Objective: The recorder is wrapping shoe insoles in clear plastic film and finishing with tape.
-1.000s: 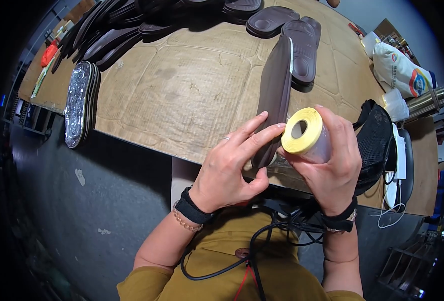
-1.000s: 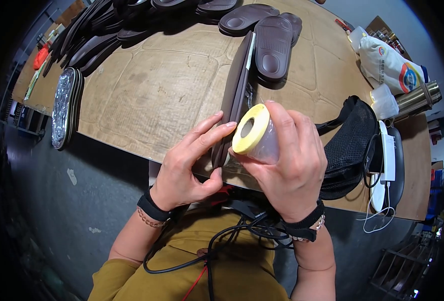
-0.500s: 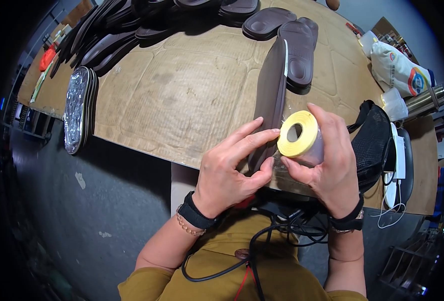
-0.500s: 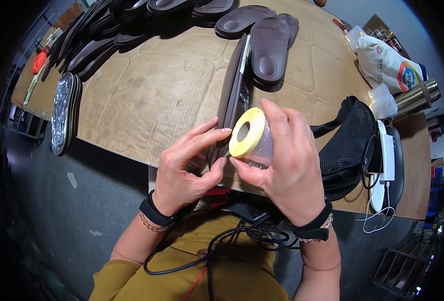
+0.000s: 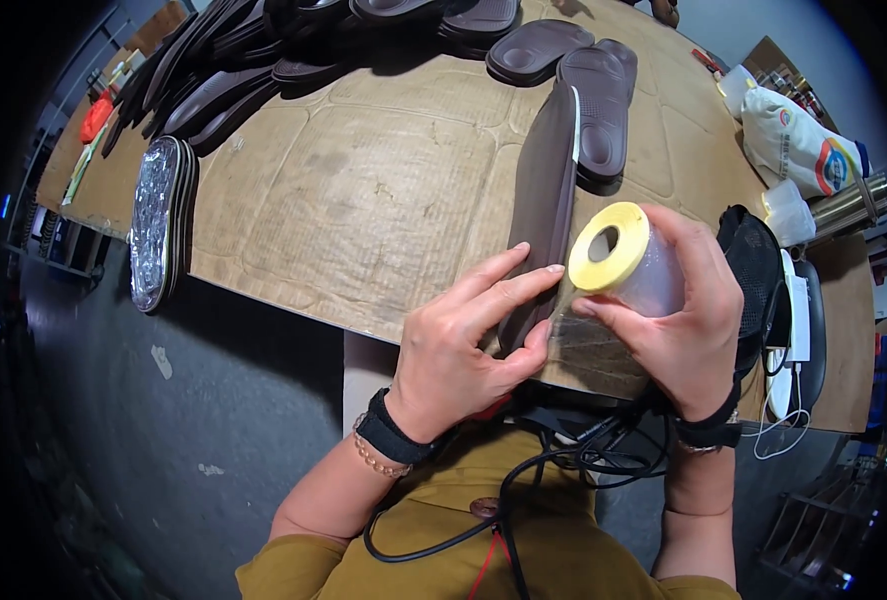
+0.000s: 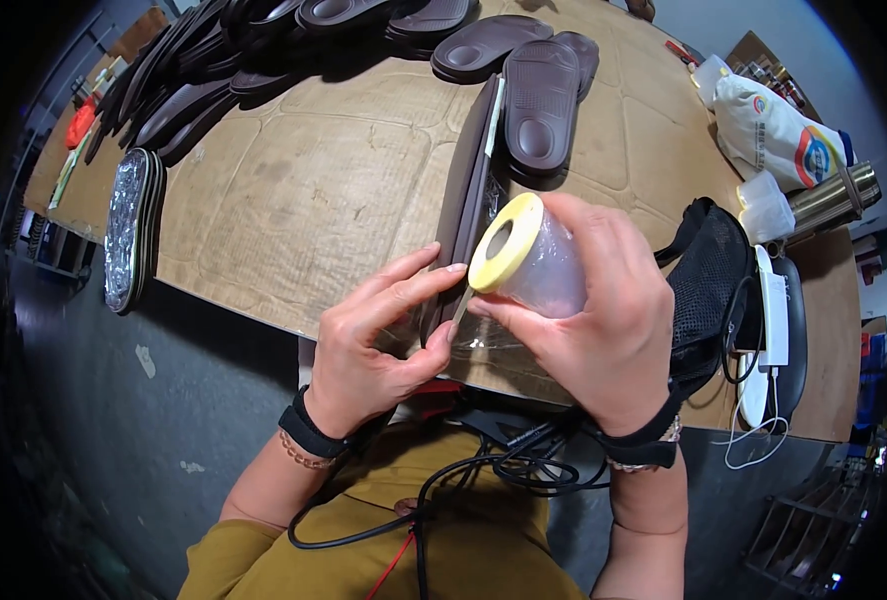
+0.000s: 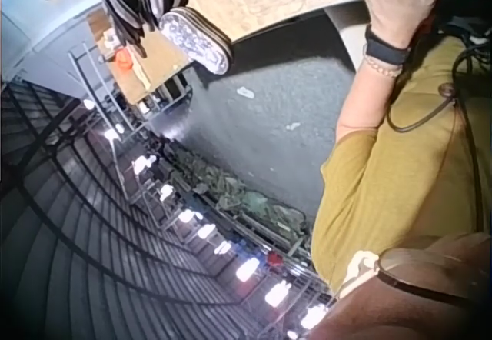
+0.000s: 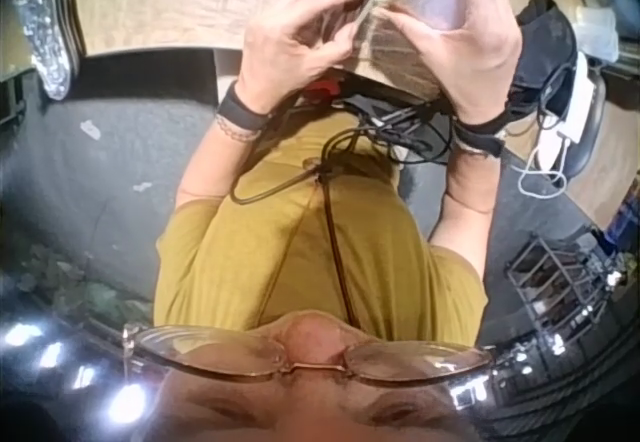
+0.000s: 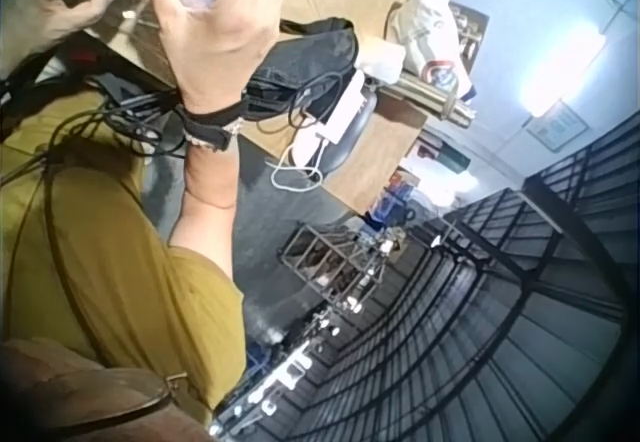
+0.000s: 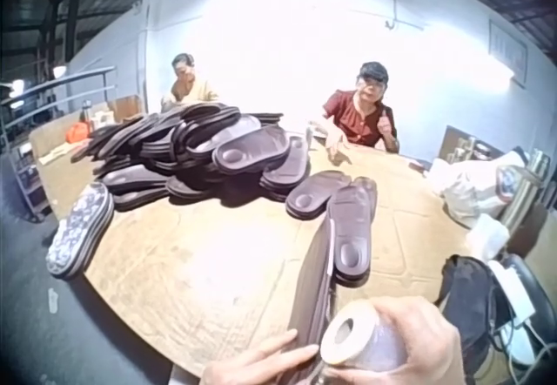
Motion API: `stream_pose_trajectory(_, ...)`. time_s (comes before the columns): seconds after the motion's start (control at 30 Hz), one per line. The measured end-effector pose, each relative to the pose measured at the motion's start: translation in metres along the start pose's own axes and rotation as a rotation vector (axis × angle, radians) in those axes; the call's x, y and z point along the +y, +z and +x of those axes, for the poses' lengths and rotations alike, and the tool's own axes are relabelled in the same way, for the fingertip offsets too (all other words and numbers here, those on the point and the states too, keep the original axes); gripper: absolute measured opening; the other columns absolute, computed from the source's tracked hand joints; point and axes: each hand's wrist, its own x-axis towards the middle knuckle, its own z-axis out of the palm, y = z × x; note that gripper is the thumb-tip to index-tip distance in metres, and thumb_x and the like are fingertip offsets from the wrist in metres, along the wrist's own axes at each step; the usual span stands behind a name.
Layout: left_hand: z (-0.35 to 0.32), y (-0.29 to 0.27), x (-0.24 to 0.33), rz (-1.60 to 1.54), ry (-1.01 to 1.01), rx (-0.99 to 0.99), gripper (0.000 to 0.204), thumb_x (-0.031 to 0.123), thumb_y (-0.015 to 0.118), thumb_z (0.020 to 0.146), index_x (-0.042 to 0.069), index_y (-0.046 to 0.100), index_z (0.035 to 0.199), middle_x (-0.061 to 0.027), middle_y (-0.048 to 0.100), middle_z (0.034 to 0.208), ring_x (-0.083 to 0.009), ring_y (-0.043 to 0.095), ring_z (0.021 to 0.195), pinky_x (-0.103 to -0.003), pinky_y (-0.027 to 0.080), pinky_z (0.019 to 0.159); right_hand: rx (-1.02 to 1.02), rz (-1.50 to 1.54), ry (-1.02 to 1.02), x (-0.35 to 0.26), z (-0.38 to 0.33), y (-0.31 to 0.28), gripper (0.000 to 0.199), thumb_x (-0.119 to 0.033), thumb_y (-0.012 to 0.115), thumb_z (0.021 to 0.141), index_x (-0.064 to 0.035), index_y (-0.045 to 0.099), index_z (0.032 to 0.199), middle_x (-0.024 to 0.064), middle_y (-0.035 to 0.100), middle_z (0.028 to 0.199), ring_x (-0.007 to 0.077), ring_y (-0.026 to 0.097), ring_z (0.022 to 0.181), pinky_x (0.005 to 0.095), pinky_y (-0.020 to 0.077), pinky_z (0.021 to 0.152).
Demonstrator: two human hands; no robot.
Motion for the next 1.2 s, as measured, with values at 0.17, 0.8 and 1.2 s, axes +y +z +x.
stream_pose_trajectory(0.17,-0.002,0.001,0.001,0.012,-0.006,-0.003,0.053,0.004,0.081,0.080,0.012,0.076,0.132,-0.0178,0.071,0.137,-0.0261,0.076,0.109,-0.033,0.062,0.086,0.076,-0.163,0.019,-0.005,0.000,0.009,0.069,-0.014,0.099,0.063,-0.0026,0.067,0.122,0.0135,0.072,0.112,0.0319,0.073,0.101,0.0390,0.0573,0.089)
stream_pose_trajectory(0.8,-0.001,0.001,0.004,-0.004,-0.023,-0.010,0.052,0.002,0.080,0.080,0.009,0.075,0.131,-0.0204,0.071,0.136,-0.0296,0.075,0.117,-0.036,0.062,0.092,0.140,-0.233,0.039,-0.013,-0.007,0.023,0.067,-0.017,0.095,0.066,-0.0064,0.063,0.124,0.0132,0.065,0.106,0.0371,0.065,0.098,0.0467,0.0531,0.086)
stream_pose_trajectory(1.2,0.034,-0.019,0.008,0.007,-0.139,-0.237,0.098,0.016,0.077,0.081,0.010,0.029,0.167,-0.0256,0.066,0.131,-0.0268,0.075,0.085,-0.036,0.062,0.075,0.151,-0.238,0.051,-0.016,-0.010,0.024,0.074,-0.018,0.095,0.063,-0.0077,0.061,0.127,0.0129,0.062,0.106,0.0365,0.065,0.096,0.0472,0.0522,0.083)
